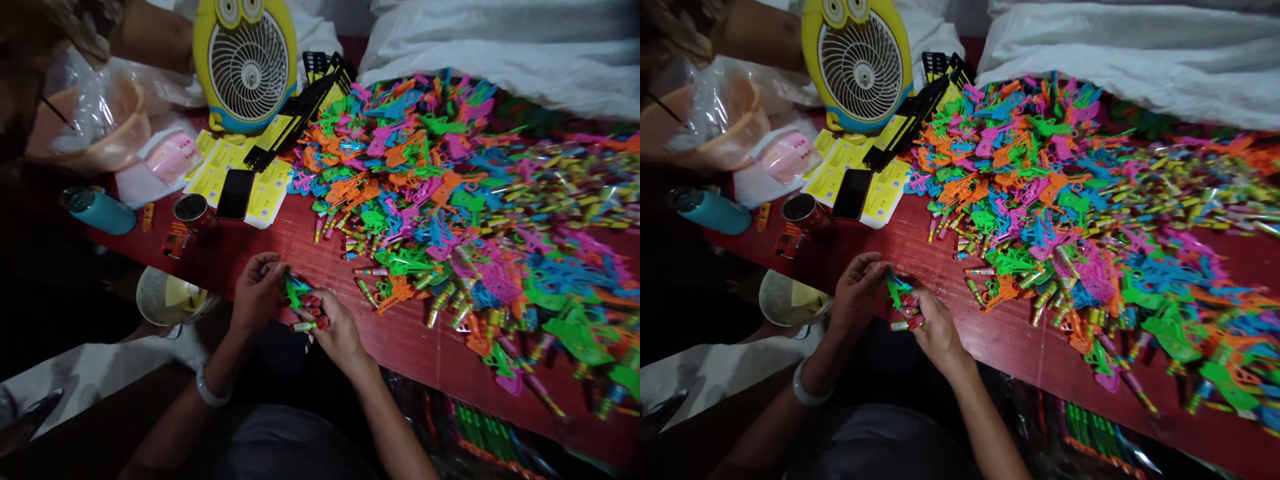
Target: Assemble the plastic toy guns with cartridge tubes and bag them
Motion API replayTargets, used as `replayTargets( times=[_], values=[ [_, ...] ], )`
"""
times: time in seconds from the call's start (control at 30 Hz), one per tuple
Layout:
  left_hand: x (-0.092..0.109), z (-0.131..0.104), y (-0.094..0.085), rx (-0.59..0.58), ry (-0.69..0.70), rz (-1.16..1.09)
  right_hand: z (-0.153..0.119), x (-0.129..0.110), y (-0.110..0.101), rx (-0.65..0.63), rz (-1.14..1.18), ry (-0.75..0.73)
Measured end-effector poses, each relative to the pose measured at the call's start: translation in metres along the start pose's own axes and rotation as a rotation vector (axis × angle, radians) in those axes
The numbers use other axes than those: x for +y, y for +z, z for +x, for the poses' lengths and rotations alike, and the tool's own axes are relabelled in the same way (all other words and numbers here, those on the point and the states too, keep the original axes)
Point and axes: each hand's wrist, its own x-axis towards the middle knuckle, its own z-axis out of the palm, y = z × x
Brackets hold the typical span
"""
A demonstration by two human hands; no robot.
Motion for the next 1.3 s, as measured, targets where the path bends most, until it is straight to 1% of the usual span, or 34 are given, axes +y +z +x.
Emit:
replayTargets(
  times=[0.07, 0.17, 0.3, 0.4, 0.5, 0.67, 0.8, 0.93, 0.97, 1.03, 1.1, 1.2, 1.3],
  values=[
    [0.002, 0.002, 0.002, -0.028, -0.088, -0.064, 0.001, -0.004, 0.002, 0.008, 0.048, 0.074],
    [0.003, 0.002, 0.003, -0.067, -0.154, -0.114, 0.002, -0.01, 0.004, 0.043, 0.145, 0.186],
    [0.003, -0.002, 0.004, -0.093, -0.193, -0.128, 0.001, -0.013, 0.009, 0.077, 0.304, 0.281],
    [0.003, -0.005, 0.004, -0.085, -0.177, -0.121, 0.0, -0.013, 0.012, 0.085, 0.394, 0.298],
    [0.003, -0.006, 0.006, -0.07, -0.138, -0.094, -0.001, -0.013, 0.012, 0.08, 0.414, 0.294],
    [0.005, -0.011, 0.012, -0.014, -0.161, -0.116, -0.002, -0.013, 0.012, 0.098, 0.328, 0.249],
    [0.002, -0.018, 0.016, 0.045, -0.166, -0.179, -0.007, -0.004, 0.017, 0.145, 0.206, 0.136],
    [0.0, -0.023, 0.021, 0.103, -0.148, -0.233, -0.01, 0.002, 0.019, 0.157, 0.067, -0.027],
    [-0.001, -0.023, 0.021, 0.113, -0.13, -0.214, -0.01, 0.002, 0.018, 0.15, 0.039, -0.07],
    [-0.001, -0.025, 0.02, 0.129, -0.065, -0.108, -0.01, 0.0, 0.015, 0.128, -0.004, -0.146],
    [-0.002, -0.027, 0.018, 0.14, 0.053, 0.038, -0.009, -0.003, 0.012, 0.108, -0.032, -0.185],
    [-0.007, -0.029, 0.013, 0.145, 0.255, 0.201, -0.01, -0.006, 0.011, 0.081, -0.048, -0.164],
    [-0.015, -0.027, 0.004, 0.106, 0.439, 0.356, -0.013, -0.006, 0.011, 0.05, -0.031, -0.098]
  ],
)
